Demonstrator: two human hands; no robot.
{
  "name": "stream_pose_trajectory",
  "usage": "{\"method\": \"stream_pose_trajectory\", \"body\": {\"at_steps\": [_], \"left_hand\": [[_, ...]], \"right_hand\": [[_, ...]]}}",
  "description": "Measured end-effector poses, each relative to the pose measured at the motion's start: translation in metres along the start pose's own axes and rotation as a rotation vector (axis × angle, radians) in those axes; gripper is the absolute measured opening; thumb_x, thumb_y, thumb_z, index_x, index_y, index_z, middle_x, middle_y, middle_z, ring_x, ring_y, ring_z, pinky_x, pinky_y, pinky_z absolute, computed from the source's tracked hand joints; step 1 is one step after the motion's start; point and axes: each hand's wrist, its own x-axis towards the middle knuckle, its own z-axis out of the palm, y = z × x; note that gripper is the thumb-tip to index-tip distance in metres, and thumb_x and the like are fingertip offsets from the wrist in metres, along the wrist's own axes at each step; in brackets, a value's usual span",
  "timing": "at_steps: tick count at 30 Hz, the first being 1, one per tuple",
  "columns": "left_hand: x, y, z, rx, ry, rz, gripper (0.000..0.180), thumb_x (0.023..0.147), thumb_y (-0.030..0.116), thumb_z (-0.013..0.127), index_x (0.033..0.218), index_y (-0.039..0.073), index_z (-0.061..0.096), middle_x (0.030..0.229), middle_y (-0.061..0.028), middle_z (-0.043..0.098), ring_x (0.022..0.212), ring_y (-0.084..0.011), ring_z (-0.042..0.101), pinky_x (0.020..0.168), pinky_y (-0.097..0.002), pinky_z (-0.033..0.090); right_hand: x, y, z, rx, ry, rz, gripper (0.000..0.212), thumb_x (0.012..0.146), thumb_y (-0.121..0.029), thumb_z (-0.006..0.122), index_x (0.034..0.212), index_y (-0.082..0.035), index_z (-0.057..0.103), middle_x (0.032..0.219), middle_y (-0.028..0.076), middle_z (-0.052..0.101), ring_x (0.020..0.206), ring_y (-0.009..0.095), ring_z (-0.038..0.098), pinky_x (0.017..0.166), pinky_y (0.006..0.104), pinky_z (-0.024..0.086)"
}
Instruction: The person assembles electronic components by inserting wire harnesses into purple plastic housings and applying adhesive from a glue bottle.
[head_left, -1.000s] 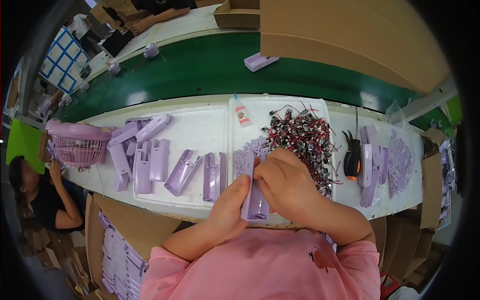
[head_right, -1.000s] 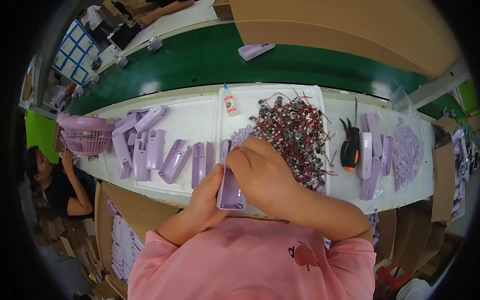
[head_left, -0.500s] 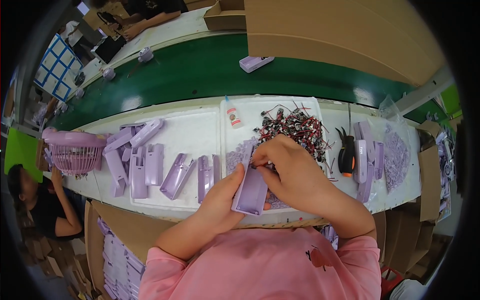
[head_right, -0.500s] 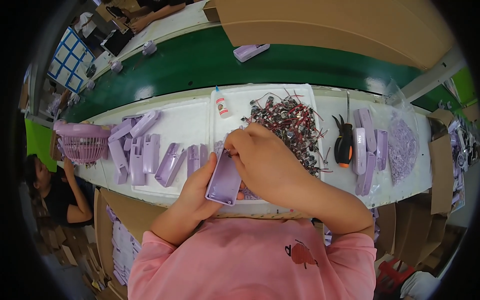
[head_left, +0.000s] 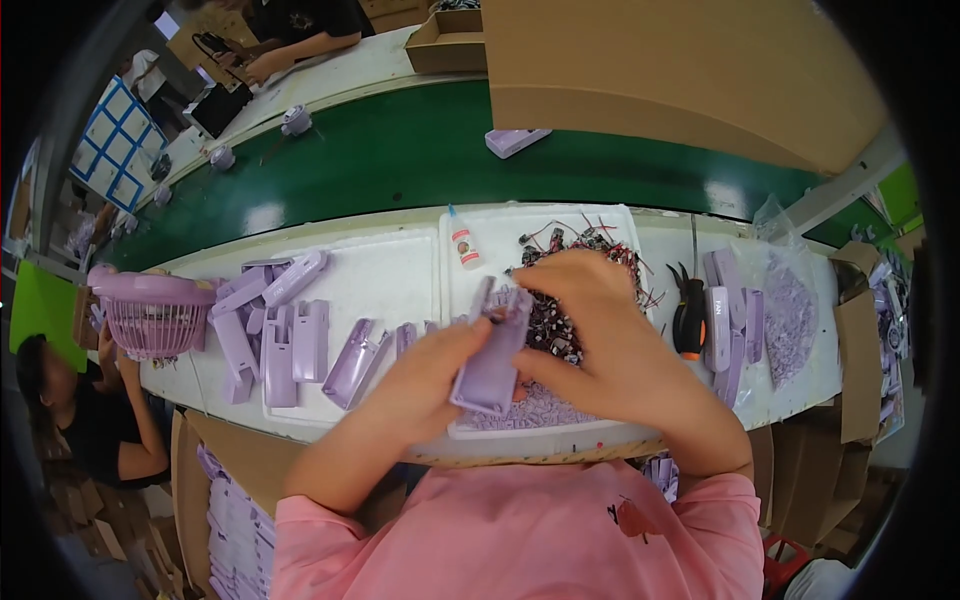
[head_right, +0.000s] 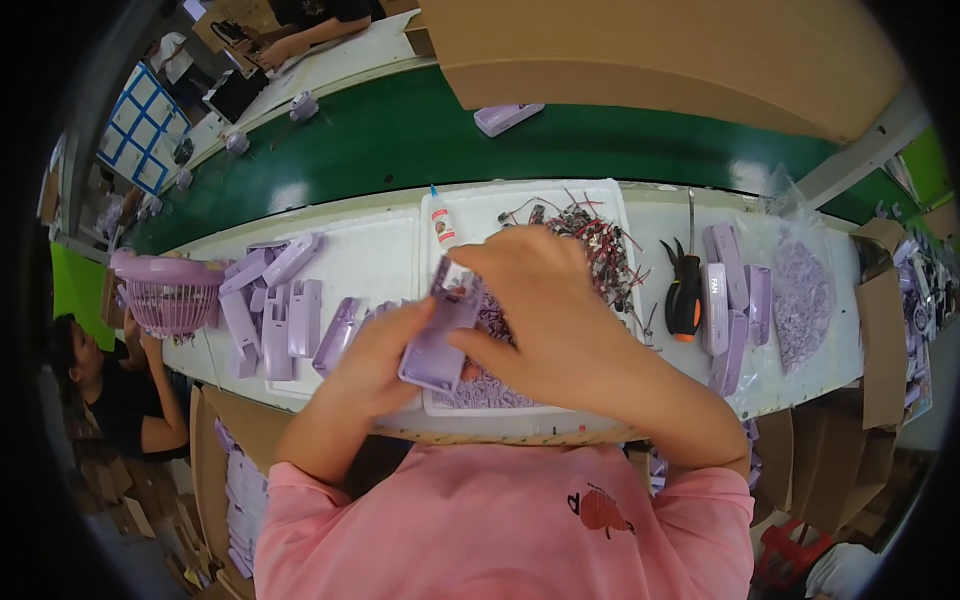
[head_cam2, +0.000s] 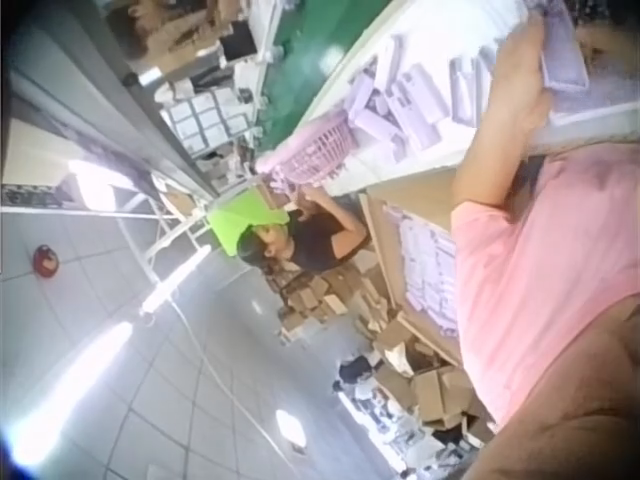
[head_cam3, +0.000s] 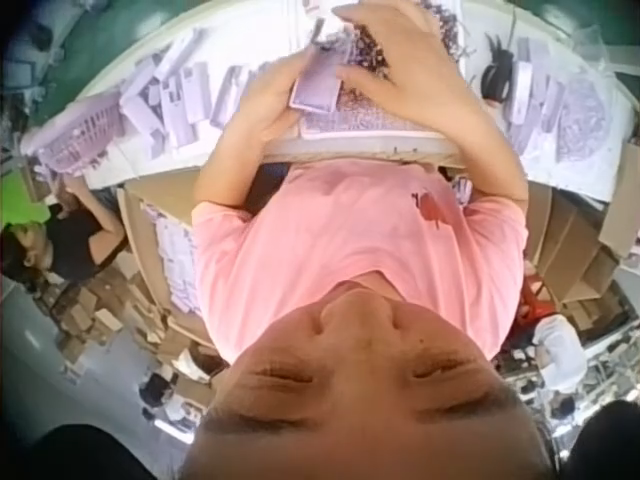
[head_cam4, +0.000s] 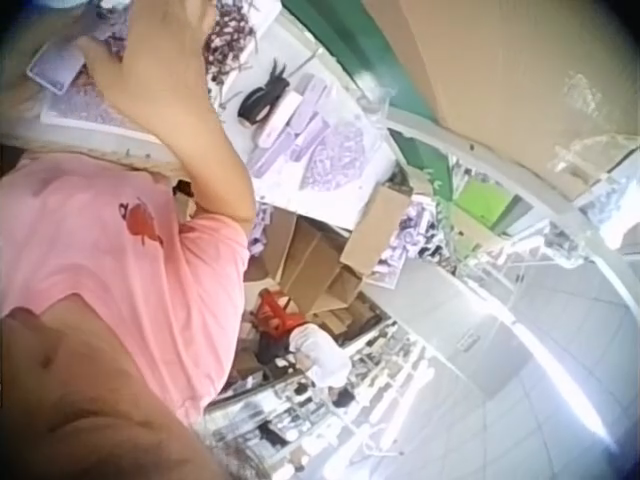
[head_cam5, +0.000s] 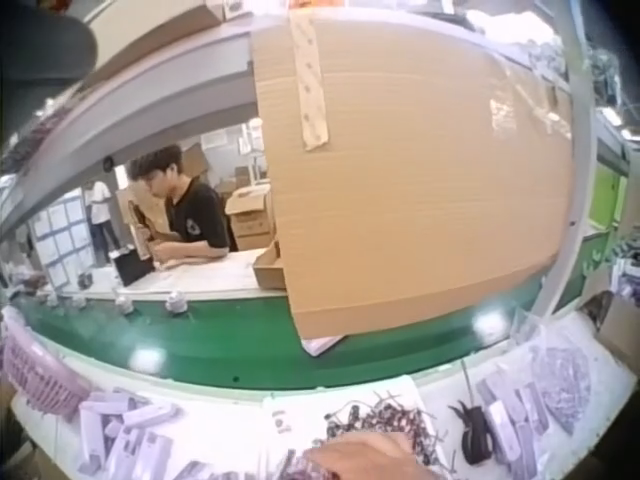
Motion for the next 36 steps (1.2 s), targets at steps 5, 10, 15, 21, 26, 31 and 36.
{"method": "stream_pose_trajectory", "body": {"at_steps": [5,10,15,21,26,31,36], "left_hand": [[0.048,0.058,-0.028,0.039,0.177,0.109,0.038,0.095,0.028,0.043,0.116,-0.004,0.046,0.098,-0.0162,0.060,0.088,-0.0278,0.061,0.077,-0.0426,0.052],[0.140,0.126,-0.092,0.277,0.470,0.274,0.029,0.091,0.026,0.050,0.102,-0.001,0.052,0.094,-0.0145,0.058,0.082,-0.0275,0.060,0.071,-0.0441,0.051],[0.196,0.159,-0.152,0.795,0.899,0.315,0.031,0.087,0.029,0.055,0.086,-0.002,0.057,0.076,-0.0106,0.056,0.066,-0.0217,0.055,0.049,-0.0364,0.044],[0.202,0.154,-0.144,1.151,0.958,0.302,0.046,0.083,0.037,0.058,0.097,-0.008,0.059,0.091,-0.0161,0.061,0.079,-0.0272,0.059,0.066,-0.0384,0.047],[0.147,0.131,-0.111,1.243,0.952,0.517,0.067,0.077,0.041,0.062,0.120,-0.009,0.050,0.113,-0.0248,0.057,0.105,-0.0311,0.055,0.088,-0.0343,0.043],[0.070,0.093,-0.058,1.111,0.777,0.702,0.055,0.084,0.033,0.058,0.124,-0.004,0.049,0.109,-0.0157,0.057,0.105,-0.0224,0.053,0.091,-0.0309,0.039],[-0.002,0.030,-0.027,0.596,0.101,0.325,0.049,0.092,0.040,0.048,0.121,0.001,0.051,0.107,-0.0099,0.058,0.104,-0.0203,0.054,0.086,-0.0345,0.043]], "right_hand": [[-0.036,0.031,-0.044,-0.192,0.326,0.030,0.019,0.073,-0.004,0.065,0.091,-0.004,0.058,0.094,0.010,0.059,0.095,0.029,0.054,0.086,0.0366,0.038],[-0.093,0.074,-0.081,-0.320,0.570,0.444,0.005,0.083,-0.006,0.056,0.082,-0.001,0.057,0.085,0.011,0.058,0.083,0.026,0.054,0.076,0.0342,0.041],[-0.136,0.093,-0.077,-0.469,0.490,0.649,0.010,0.081,-0.010,0.060,0.081,-0.001,0.059,0.077,0.014,0.056,0.078,0.031,0.052,0.070,0.0374,0.041],[-0.143,0.093,-0.056,-0.597,0.474,0.638,0.017,0.073,-0.012,0.067,0.080,0.001,0.058,0.076,0.013,0.054,0.079,0.032,0.051,0.069,0.0403,0.041],[-0.134,0.098,-0.057,-0.648,0.322,0.719,0.018,0.072,-0.011,0.068,0.072,0.001,0.055,0.074,0.012,0.053,0.078,0.029,0.052,0.067,0.0367,0.041],[-0.126,0.101,-0.069,-0.262,0.469,0.801,0.017,0.075,-0.008,0.066,0.074,0.001,0.052,0.075,0.010,0.053,0.068,0.022,0.050,0.063,0.0304,0.040],[-0.083,0.060,-0.048,-0.127,0.284,-0.102,0.011,0.072,-0.008,0.062,0.082,-0.007,0.058,0.089,0.006,0.058,0.078,0.022,0.054,0.073,0.0367,0.042]]}}
